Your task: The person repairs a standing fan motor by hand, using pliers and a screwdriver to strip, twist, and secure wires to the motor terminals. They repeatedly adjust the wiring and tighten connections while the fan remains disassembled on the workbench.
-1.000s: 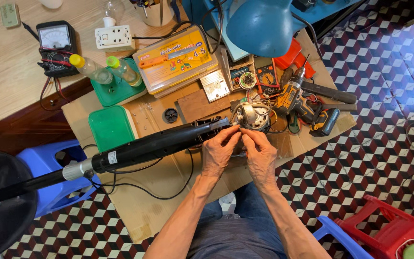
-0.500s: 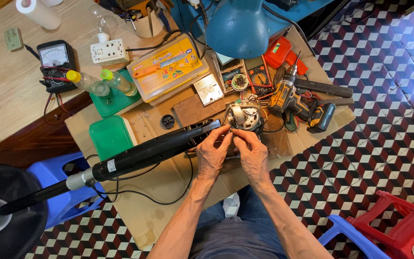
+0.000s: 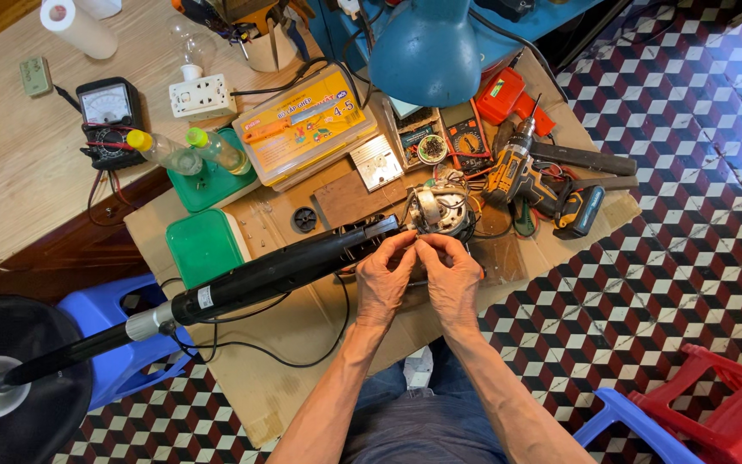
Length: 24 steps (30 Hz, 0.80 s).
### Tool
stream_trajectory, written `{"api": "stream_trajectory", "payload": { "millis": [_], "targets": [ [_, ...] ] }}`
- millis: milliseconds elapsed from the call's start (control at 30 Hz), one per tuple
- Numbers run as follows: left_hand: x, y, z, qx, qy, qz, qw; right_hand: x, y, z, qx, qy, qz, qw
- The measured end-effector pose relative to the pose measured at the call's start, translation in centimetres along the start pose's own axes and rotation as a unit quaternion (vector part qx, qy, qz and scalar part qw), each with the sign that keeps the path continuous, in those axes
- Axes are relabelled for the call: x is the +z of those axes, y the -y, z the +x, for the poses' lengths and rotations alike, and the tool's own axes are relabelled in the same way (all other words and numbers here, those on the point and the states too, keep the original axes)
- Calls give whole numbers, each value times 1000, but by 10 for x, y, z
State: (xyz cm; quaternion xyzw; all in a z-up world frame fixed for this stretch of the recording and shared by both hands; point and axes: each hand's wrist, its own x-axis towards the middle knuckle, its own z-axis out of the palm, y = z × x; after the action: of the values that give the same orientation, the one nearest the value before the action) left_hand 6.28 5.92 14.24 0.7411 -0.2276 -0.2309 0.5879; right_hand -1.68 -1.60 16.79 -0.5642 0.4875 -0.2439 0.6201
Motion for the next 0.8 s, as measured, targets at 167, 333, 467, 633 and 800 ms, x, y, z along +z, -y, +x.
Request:
{"api": "stream_trajectory", "payload": {
  "millis": [167,333,467,633,800],
  "targets": [
    [-1,-2,1,-3,2,2,1000,2,-8,2,-9,-13,6,1000],
    [-3,-3,0,-12,18,-5,1000,2,-9,1,-10,-16,-3,1000],
    [-6,-6,1,4,31,7,999,2,-6,0,-21,-16,-10,1000],
    [-10,-10,3,10,46,34,998,2,-1,-1,-26,-16,-29,999],
    [-12,-16,4,34,36,53,997,5,-5,-3,-75,-37,-54,995]
  ]
}}
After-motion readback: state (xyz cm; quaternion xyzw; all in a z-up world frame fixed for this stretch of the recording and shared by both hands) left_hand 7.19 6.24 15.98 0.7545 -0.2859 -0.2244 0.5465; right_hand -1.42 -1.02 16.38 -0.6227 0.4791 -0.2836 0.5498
